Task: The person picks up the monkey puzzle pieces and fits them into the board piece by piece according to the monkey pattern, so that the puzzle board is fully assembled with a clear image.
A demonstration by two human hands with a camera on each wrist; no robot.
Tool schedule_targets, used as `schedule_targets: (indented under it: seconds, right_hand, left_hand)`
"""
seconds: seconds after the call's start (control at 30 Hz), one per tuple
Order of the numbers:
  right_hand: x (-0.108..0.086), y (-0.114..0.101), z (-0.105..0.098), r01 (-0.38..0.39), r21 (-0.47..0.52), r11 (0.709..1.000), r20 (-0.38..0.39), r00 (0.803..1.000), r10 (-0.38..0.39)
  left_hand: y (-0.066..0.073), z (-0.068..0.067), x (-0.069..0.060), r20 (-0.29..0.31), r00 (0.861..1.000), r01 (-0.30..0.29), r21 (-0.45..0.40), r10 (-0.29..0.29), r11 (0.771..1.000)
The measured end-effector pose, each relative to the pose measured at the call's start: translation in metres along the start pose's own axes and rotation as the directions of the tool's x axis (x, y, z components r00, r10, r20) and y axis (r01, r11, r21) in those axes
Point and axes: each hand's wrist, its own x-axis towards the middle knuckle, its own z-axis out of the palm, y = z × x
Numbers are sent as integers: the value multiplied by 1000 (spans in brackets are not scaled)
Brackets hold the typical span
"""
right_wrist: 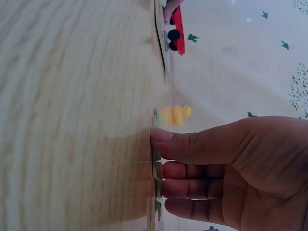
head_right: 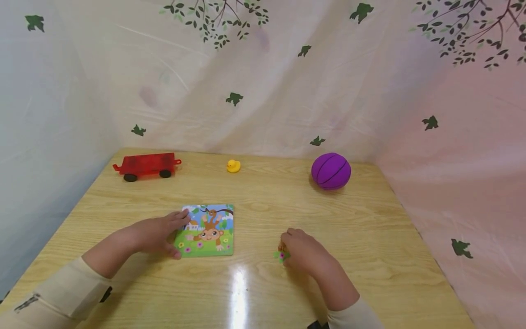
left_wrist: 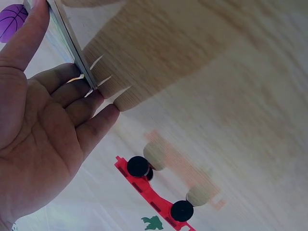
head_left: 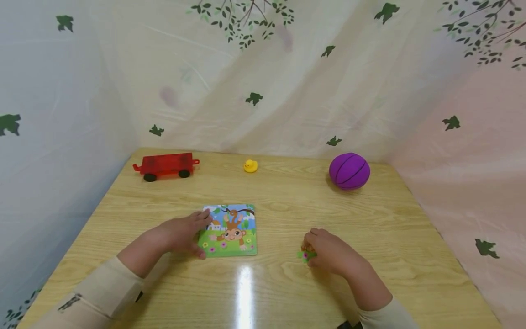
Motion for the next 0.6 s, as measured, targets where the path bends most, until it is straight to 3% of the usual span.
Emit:
schedule_targets:
  seconds: [0.6]
  right_hand:
    - [8, -1, -3, 25, 12, 1000, 11, 1000, -25]
  left_hand:
    - [-2, 3, 0, -9, 1000, -5, 1, 5, 1000]
